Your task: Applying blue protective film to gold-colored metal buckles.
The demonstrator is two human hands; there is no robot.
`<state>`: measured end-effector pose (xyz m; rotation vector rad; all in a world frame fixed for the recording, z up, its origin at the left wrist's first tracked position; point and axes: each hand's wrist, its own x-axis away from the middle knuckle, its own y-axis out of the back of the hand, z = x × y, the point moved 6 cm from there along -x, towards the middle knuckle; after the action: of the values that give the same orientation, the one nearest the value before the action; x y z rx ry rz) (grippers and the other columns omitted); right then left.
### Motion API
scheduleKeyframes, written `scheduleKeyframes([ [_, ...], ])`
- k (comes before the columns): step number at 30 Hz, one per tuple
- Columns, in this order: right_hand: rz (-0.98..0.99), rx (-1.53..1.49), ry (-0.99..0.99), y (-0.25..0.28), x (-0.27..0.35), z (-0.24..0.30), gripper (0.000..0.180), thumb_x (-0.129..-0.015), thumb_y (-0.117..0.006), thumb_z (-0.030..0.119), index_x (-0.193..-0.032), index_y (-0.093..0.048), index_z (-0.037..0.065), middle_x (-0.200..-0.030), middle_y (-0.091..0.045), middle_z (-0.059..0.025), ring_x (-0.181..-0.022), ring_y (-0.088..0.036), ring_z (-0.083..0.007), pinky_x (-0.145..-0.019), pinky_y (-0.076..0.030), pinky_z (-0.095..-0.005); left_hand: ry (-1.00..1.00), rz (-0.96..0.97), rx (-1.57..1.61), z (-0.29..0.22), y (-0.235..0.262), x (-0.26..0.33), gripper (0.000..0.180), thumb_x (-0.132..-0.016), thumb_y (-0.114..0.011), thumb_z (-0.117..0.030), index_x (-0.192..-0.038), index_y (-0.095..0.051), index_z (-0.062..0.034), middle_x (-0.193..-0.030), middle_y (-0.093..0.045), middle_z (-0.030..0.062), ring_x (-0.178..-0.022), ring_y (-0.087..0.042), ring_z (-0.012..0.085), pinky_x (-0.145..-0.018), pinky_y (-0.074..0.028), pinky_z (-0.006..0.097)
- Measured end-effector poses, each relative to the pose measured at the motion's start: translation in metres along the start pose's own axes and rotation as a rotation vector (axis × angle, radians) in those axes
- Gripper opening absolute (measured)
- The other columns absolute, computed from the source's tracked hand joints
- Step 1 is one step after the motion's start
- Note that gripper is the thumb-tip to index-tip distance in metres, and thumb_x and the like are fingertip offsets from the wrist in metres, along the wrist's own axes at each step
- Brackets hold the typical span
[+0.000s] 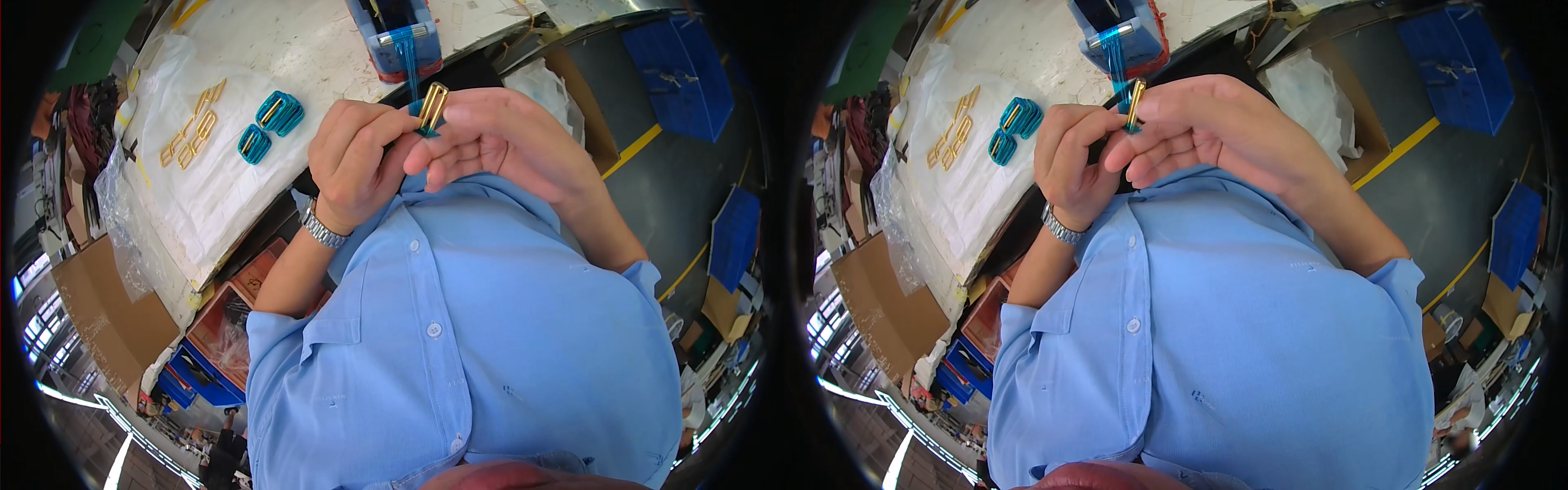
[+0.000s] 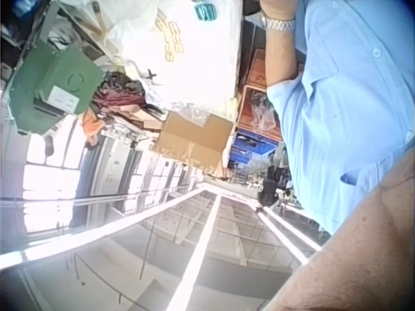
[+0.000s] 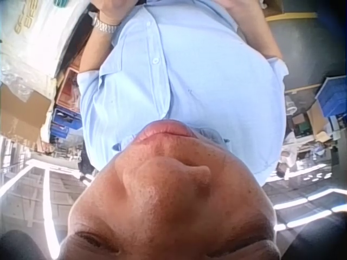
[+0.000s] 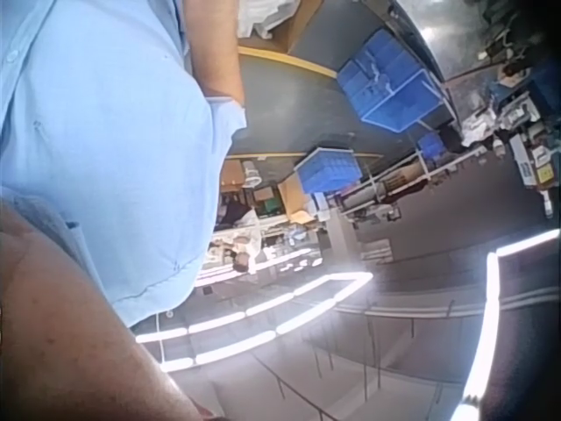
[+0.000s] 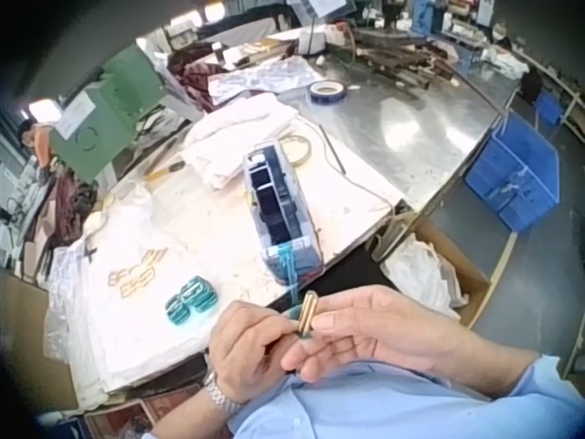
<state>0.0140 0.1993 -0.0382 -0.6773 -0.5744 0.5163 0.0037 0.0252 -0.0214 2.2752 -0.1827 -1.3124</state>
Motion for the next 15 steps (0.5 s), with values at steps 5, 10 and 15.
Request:
scheduleKeyframes([
  [5, -0.030, 0.383, 0.144, -0.012, 0.003, 0.005, 0.031, -0.104, -0.073, 0.013, -0.130, -0.069, -0.005, -0.101, -0.081, -0.0145, -0.089, -0.077, -0.0142, -0.086, -0.062, -0.0286, -0.014, -0.019, -0.015, 0.000, -0.001, 0.003, 0.034, -0.073, -0.089, 0.002, -0.103, -0.075, -0.0040, -0.092, -0.074, 0.0097, -0.076, -0.068, 0.0268, -0.061, -0.053, 0.035],
  [10, -0.148, 0.607, 0.189, -0.011, 0.003, 0.008, 0.028, -0.102, -0.078, 0.013, -0.125, -0.072, -0.002, -0.083, -0.075, -0.0046, -0.075, -0.068, -0.0068, -0.071, -0.054, -0.0247, -0.015, 0.026, -0.055, -0.007, 0.000, 0.000, 0.030, -0.076, -0.087, 0.004, -0.102, -0.074, -0.0024, -0.094, -0.072, 0.0114, -0.083, -0.070, 0.0288, -0.072, -0.056, 0.037],
  [15, -0.223, 0.789, 0.256, -0.002, 0.003, 0.014, 0.040, -0.098, -0.085, 0.019, -0.129, -0.073, -0.003, -0.083, -0.076, -0.0038, -0.075, -0.069, -0.0064, -0.070, -0.054, -0.0242, -0.013, 0.015, -0.082, -0.008, 0.000, 0.004, 0.030, -0.077, -0.088, 0.002, -0.103, -0.073, -0.0028, -0.095, -0.072, 0.0116, -0.083, -0.070, 0.0297, -0.073, -0.056, 0.038],
])
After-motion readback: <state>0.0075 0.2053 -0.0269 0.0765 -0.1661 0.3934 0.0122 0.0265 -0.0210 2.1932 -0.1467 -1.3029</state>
